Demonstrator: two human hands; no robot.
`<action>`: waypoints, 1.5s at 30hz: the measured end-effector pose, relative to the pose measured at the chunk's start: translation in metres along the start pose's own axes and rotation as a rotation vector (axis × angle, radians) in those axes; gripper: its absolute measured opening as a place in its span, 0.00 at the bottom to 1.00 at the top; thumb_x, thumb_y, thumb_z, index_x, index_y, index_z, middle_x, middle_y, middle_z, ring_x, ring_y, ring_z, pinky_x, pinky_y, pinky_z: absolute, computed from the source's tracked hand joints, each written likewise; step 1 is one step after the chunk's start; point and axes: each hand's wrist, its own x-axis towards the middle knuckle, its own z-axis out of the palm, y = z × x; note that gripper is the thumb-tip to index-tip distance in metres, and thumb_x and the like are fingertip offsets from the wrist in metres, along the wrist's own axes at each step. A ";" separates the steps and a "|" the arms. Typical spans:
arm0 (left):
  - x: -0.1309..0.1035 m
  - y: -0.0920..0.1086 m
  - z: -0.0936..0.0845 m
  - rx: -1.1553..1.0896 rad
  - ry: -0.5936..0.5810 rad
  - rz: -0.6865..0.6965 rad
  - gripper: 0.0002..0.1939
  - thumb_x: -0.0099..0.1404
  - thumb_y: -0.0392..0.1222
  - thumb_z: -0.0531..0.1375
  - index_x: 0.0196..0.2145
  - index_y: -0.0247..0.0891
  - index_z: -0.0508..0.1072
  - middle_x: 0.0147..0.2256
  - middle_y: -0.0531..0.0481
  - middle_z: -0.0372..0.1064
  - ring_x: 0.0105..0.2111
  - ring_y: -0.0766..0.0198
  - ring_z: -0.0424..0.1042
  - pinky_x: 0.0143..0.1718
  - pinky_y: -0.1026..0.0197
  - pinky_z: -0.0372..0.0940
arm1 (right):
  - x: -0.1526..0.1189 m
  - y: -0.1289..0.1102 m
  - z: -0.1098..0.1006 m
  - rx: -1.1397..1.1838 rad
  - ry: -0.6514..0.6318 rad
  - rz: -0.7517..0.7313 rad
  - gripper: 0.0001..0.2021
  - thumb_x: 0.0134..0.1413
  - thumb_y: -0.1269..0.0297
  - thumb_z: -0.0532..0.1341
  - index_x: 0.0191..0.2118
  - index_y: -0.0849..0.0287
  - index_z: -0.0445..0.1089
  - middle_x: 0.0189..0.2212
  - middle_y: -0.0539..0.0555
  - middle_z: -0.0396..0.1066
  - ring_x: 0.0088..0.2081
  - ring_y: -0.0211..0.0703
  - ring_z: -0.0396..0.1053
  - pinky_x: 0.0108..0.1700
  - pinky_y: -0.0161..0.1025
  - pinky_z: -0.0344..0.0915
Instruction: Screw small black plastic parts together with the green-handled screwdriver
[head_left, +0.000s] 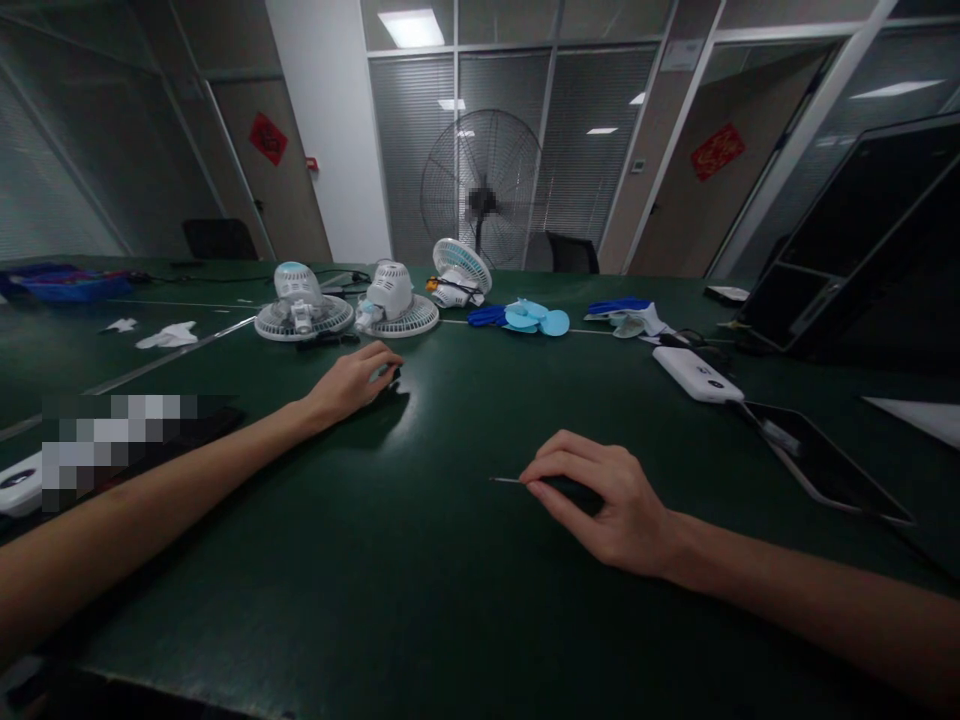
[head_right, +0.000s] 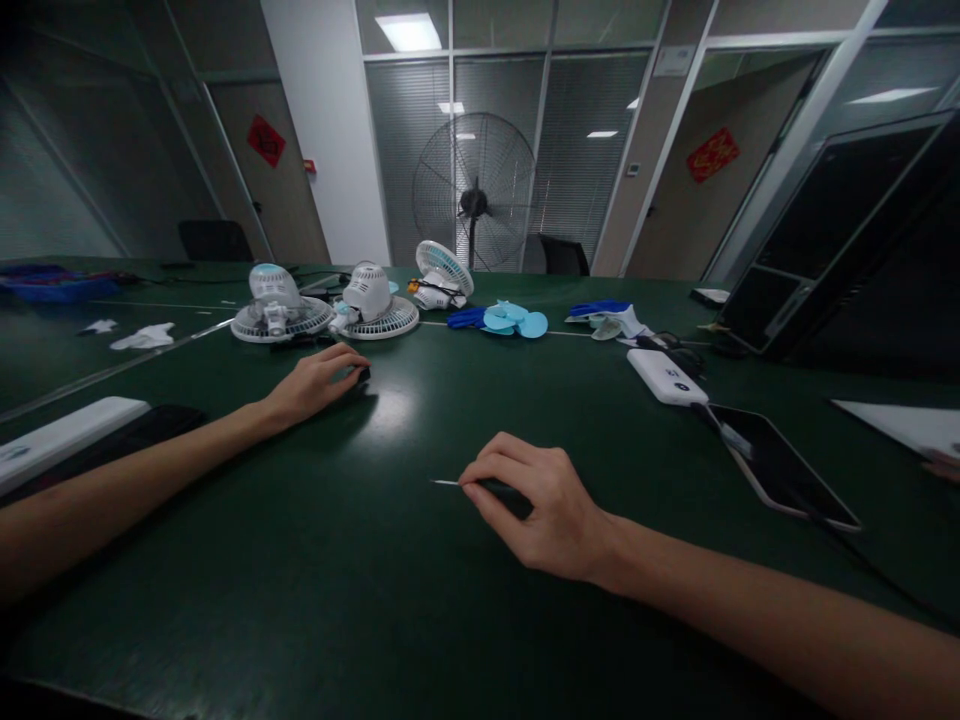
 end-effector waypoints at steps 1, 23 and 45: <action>0.000 0.001 0.000 0.006 -0.019 0.009 0.18 0.75 0.47 0.54 0.53 0.38 0.78 0.52 0.40 0.72 0.46 0.53 0.76 0.51 0.50 0.72 | 0.000 0.000 0.000 0.005 -0.003 -0.002 0.07 0.69 0.69 0.62 0.49 0.59 0.75 0.41 0.56 0.75 0.38 0.41 0.75 0.37 0.36 0.74; 0.004 -0.002 0.002 -0.014 0.253 -0.100 0.15 0.76 0.43 0.52 0.51 0.36 0.75 0.51 0.40 0.71 0.51 0.53 0.73 0.57 0.51 0.68 | 0.001 -0.002 -0.001 0.030 -0.020 0.001 0.07 0.68 0.72 0.62 0.49 0.61 0.75 0.41 0.55 0.74 0.38 0.40 0.74 0.37 0.35 0.72; 0.002 -0.010 0.013 0.083 -0.083 -0.146 0.20 0.77 0.47 0.49 0.49 0.38 0.79 0.50 0.40 0.76 0.48 0.49 0.75 0.51 0.51 0.69 | 0.002 -0.001 0.000 0.026 -0.020 -0.021 0.06 0.68 0.72 0.62 0.48 0.61 0.75 0.40 0.55 0.74 0.37 0.39 0.73 0.36 0.34 0.71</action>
